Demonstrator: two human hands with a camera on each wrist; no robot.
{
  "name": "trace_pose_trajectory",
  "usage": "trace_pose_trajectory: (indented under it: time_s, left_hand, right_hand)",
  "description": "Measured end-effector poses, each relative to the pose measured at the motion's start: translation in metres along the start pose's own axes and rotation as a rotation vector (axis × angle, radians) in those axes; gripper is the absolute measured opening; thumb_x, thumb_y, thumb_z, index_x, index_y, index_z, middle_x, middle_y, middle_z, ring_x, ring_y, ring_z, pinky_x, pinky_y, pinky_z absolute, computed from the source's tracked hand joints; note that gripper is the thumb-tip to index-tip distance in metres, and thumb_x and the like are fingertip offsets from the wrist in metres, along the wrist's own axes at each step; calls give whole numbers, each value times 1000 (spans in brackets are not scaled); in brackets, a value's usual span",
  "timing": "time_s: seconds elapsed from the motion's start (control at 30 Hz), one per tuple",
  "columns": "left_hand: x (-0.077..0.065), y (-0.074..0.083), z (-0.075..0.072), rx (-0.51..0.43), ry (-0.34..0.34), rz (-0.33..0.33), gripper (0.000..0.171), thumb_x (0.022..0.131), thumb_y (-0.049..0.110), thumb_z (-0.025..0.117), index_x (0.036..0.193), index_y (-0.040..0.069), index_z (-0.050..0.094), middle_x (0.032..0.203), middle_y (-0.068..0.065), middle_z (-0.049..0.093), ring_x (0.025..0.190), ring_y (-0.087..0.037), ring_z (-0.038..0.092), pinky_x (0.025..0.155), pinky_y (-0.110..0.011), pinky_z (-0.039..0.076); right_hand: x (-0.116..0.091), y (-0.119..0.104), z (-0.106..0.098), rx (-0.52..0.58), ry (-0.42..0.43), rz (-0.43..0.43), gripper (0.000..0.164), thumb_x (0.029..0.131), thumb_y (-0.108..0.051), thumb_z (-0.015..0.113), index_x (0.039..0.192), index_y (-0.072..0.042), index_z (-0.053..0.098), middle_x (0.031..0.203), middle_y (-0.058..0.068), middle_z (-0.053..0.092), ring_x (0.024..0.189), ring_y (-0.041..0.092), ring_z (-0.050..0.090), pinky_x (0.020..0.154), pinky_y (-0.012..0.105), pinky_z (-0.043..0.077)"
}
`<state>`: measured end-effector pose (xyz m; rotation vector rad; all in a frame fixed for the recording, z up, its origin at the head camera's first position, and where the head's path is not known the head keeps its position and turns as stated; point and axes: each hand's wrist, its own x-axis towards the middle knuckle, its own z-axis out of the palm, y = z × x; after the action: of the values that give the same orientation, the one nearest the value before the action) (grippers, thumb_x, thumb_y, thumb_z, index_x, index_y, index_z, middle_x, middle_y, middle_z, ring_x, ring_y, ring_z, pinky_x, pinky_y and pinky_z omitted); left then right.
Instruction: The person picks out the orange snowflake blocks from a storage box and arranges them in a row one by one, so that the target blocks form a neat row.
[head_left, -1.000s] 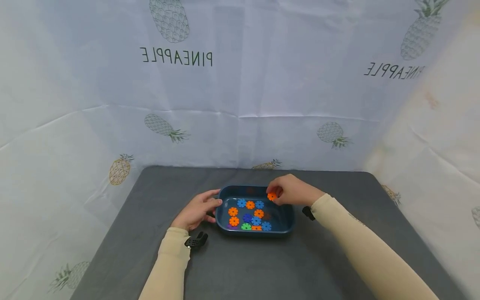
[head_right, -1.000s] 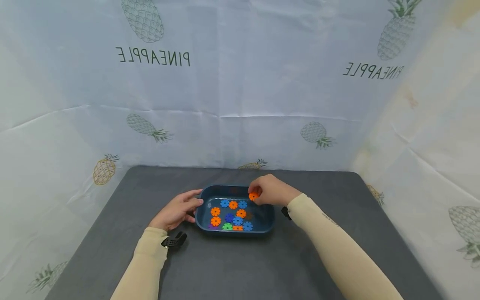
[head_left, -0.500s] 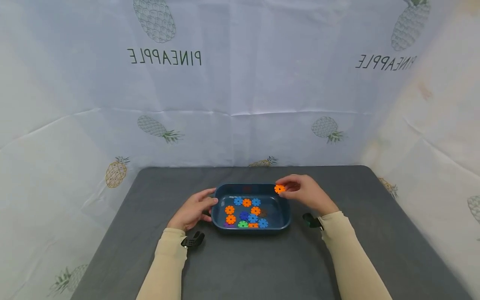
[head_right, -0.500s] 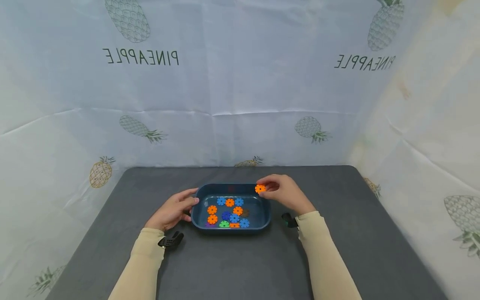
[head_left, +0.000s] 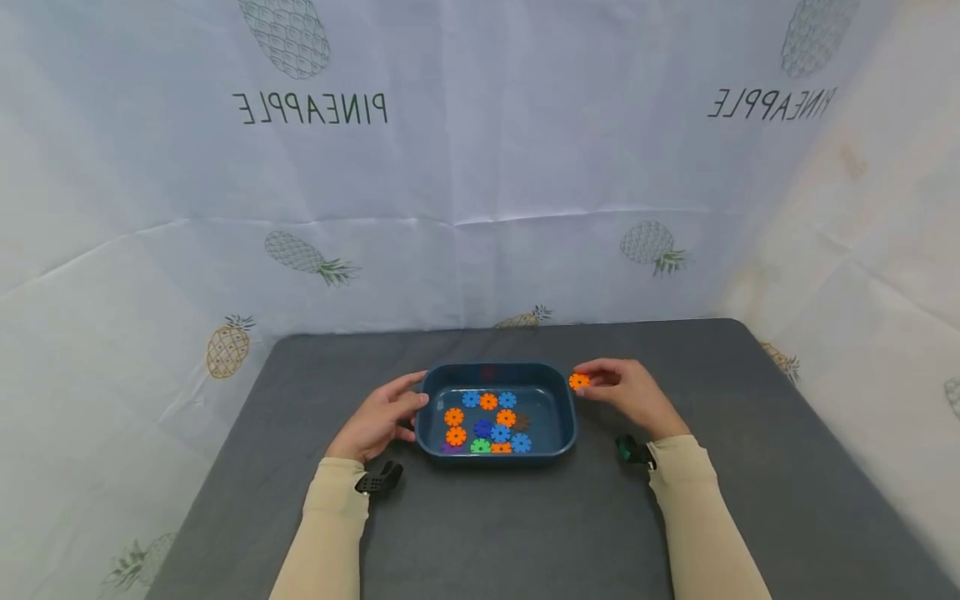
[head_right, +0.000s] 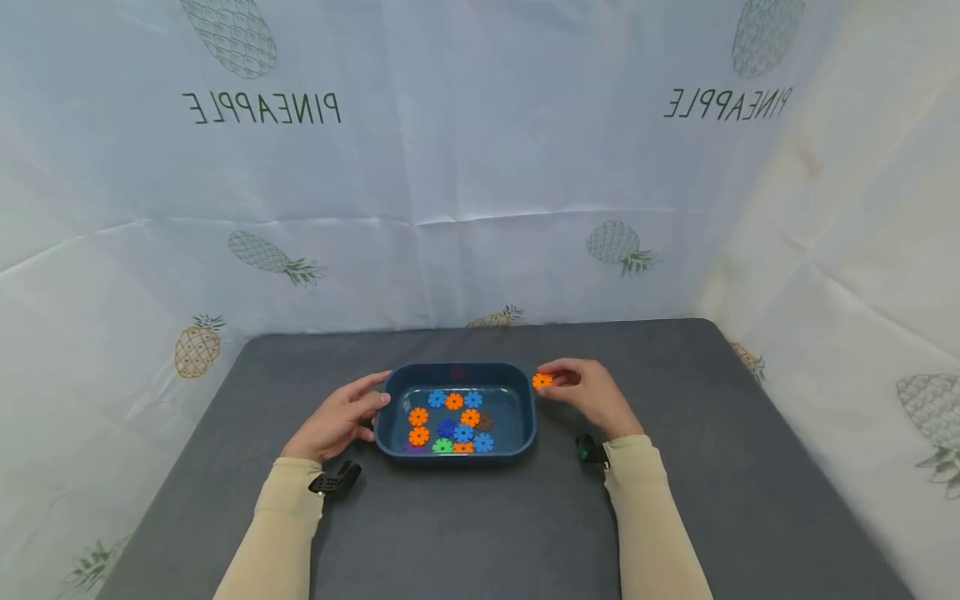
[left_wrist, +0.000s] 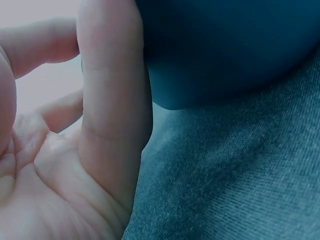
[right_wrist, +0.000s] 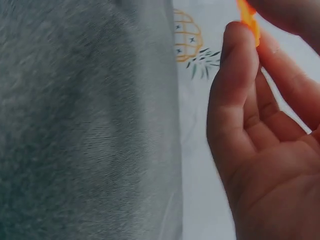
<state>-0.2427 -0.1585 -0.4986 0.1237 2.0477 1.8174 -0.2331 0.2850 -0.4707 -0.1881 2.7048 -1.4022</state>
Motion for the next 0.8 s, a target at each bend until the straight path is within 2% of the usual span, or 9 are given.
trace_pose_trajectory:
  time_s: [0.2, 0.47, 0.8]
  left_hand:
    - [0, 0, 0, -3, 17, 2, 66, 105, 30, 72, 165, 21, 46, 116, -14, 68, 88, -23, 65, 65, -31, 64]
    - [1, 1, -1, -22, -2, 1, 66, 106, 31, 71, 165, 21, 44, 118, -15, 69, 89, -23, 67, 65, -31, 64]
    - [1, 1, -1, -34, -13, 1, 67, 106, 30, 71, 166, 20, 43, 110, -12, 68, 84, -21, 64, 64, -30, 65]
  right_hand:
    - [4, 6, 2, -80, -8, 26, 38, 97, -30, 84, 131, -16, 77, 114, 7, 77, 98, 21, 68, 87, 35, 58]
    - [6, 14, 7, -189, -27, 46, 33, 98, -25, 81, 129, -12, 77, 113, 8, 76, 96, 20, 66, 86, 37, 56]
    - [7, 18, 11, -204, -54, 63, 31, 98, -25, 81, 126, -11, 79, 112, 8, 73, 91, 19, 64, 81, 34, 55]
